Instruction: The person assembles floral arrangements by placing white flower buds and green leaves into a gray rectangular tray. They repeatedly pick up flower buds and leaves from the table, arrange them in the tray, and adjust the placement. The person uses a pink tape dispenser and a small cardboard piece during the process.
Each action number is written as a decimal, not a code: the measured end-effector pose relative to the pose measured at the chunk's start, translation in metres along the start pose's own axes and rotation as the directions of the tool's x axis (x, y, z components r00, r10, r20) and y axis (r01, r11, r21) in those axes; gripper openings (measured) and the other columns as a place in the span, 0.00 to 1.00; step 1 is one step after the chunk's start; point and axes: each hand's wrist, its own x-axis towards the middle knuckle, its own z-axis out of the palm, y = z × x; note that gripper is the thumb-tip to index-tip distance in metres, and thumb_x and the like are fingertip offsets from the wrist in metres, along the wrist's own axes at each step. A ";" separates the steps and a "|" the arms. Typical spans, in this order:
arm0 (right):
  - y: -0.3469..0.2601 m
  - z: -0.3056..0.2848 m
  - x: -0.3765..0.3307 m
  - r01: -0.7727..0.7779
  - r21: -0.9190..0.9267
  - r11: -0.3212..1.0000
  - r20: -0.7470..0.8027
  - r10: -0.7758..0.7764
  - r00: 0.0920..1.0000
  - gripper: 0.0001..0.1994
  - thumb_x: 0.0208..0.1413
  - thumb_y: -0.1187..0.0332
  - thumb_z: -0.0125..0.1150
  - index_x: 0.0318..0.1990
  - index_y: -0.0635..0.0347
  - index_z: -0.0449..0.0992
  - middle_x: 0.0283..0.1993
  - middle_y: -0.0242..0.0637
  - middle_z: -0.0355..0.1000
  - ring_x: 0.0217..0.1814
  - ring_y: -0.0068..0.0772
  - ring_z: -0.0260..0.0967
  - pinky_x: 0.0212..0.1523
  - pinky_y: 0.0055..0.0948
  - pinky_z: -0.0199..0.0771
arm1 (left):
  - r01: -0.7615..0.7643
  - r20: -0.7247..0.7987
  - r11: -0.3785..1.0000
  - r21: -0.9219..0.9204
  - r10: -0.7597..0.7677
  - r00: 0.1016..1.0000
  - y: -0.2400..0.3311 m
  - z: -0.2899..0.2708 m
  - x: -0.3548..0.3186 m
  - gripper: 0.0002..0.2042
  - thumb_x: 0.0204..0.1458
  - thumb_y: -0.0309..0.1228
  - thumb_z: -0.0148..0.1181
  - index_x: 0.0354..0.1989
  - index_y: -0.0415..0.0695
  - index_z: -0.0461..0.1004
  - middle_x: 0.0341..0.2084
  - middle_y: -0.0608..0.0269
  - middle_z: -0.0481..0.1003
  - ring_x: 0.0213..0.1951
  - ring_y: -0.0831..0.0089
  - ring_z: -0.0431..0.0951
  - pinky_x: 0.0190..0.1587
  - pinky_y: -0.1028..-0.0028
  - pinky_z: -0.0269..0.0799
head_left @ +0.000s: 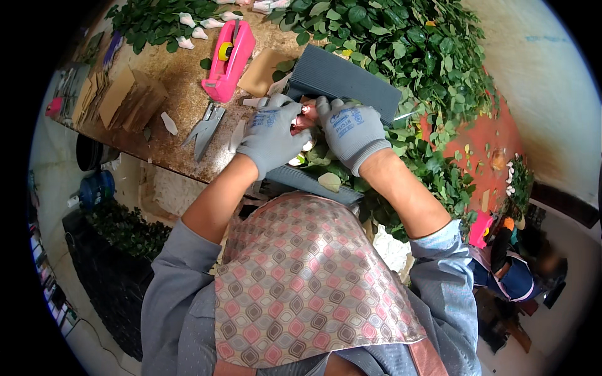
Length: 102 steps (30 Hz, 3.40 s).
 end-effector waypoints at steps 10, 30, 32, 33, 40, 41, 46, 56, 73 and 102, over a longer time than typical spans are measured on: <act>-0.002 0.017 0.000 -0.004 0.135 0.991 -0.256 0.038 0.966 0.13 0.60 0.59 0.59 0.50 0.51 0.74 0.40 0.39 0.74 0.41 0.45 0.78 0.37 0.44 0.77 | 0.233 0.000 0.972 0.030 -0.233 0.972 -0.015 0.028 0.012 0.14 0.41 0.38 0.67 0.36 0.47 0.77 0.51 0.52 0.69 0.55 0.48 0.68 0.57 0.55 0.68; -0.019 0.044 0.003 0.018 0.136 0.991 -0.400 0.038 0.916 0.09 0.58 0.65 0.57 0.44 0.52 0.78 0.45 0.39 0.73 0.44 0.42 0.75 0.40 0.40 0.77 | 0.196 -0.054 0.967 0.161 -0.189 0.980 0.022 0.007 0.003 0.13 0.43 0.35 0.65 0.38 0.45 0.79 0.48 0.57 0.73 0.54 0.53 0.69 0.56 0.57 0.66; -0.017 0.042 0.003 0.039 0.192 0.981 -0.417 0.045 0.908 0.09 0.59 0.65 0.56 0.44 0.51 0.79 0.46 0.40 0.74 0.46 0.43 0.75 0.43 0.41 0.77 | 0.184 -0.072 0.972 0.144 -0.175 0.982 0.029 -0.001 0.001 0.14 0.43 0.36 0.66 0.39 0.45 0.79 0.48 0.57 0.73 0.54 0.53 0.69 0.56 0.57 0.66; -0.012 0.041 0.003 0.047 0.225 0.973 -0.412 0.052 0.910 0.09 0.59 0.65 0.56 0.45 0.51 0.79 0.46 0.40 0.74 0.46 0.44 0.75 0.44 0.41 0.77 | 0.181 -0.055 0.974 0.139 -0.175 0.983 0.030 -0.005 0.000 0.15 0.42 0.36 0.67 0.39 0.45 0.79 0.48 0.57 0.73 0.53 0.53 0.69 0.56 0.57 0.66; -0.003 0.034 -0.006 0.057 0.458 0.887 -0.319 0.104 0.942 0.13 0.58 0.66 0.59 0.50 0.55 0.75 0.47 0.44 0.75 0.49 0.49 0.75 0.48 0.44 0.76 | -0.152 -0.240 0.935 0.321 0.235 0.942 0.053 -0.024 -0.016 0.16 0.53 0.35 0.63 0.48 0.44 0.77 0.52 0.59 0.73 0.57 0.57 0.69 0.59 0.57 0.63; -0.003 0.035 -0.005 0.068 0.510 0.857 -0.341 0.130 0.931 0.14 0.58 0.67 0.60 0.51 0.56 0.74 0.47 0.45 0.75 0.49 0.50 0.75 0.48 0.44 0.75 | -0.208 -0.201 0.919 0.336 0.285 0.937 0.054 -0.020 -0.015 0.16 0.53 0.34 0.62 0.49 0.43 0.77 0.53 0.58 0.73 0.58 0.57 0.68 0.59 0.57 0.63; 0.005 0.029 -0.006 -0.062 0.459 0.886 -0.304 0.222 0.926 0.12 0.58 0.69 0.57 0.48 0.57 0.71 0.42 0.44 0.76 0.45 0.49 0.77 0.46 0.41 0.77 | -0.291 -0.059 0.875 0.386 0.339 0.939 0.046 -0.004 -0.026 0.17 0.54 0.30 0.59 0.52 0.39 0.75 0.58 0.54 0.72 0.61 0.54 0.68 0.62 0.56 0.63; -0.002 0.043 0.005 -0.136 -0.082 0.987 -0.348 0.100 0.932 0.06 0.60 0.66 0.55 0.41 0.54 0.70 0.34 0.37 0.74 0.35 0.37 0.78 0.31 0.36 0.78 | -0.281 -0.057 0.880 0.382 0.325 0.944 0.047 -0.003 -0.025 0.09 0.50 0.28 0.60 0.39 0.41 0.76 0.48 0.57 0.74 0.54 0.56 0.71 0.56 0.57 0.67; 0.007 0.019 0.000 -0.008 -0.073 0.997 -0.472 -0.027 0.881 0.09 0.63 0.62 0.54 0.44 0.56 0.71 0.33 0.38 0.71 0.31 0.37 0.76 0.29 0.37 0.76 | -0.251 -0.025 0.885 0.392 0.283 0.959 0.046 -0.005 -0.027 0.06 0.51 0.31 0.61 0.35 0.44 0.77 0.44 0.60 0.74 0.50 0.59 0.70 0.53 0.57 0.67; 0.001 0.031 0.015 0.035 -0.100 0.994 -0.412 -0.073 0.908 0.09 0.58 0.64 0.56 0.43 0.54 0.77 0.38 0.36 0.72 0.38 0.37 0.74 0.34 0.36 0.74 | -0.233 0.033 0.883 0.407 0.240 0.970 0.048 -0.005 -0.025 0.05 0.51 0.33 0.61 0.31 0.45 0.77 0.41 0.62 0.73 0.52 0.60 0.69 0.54 0.57 0.65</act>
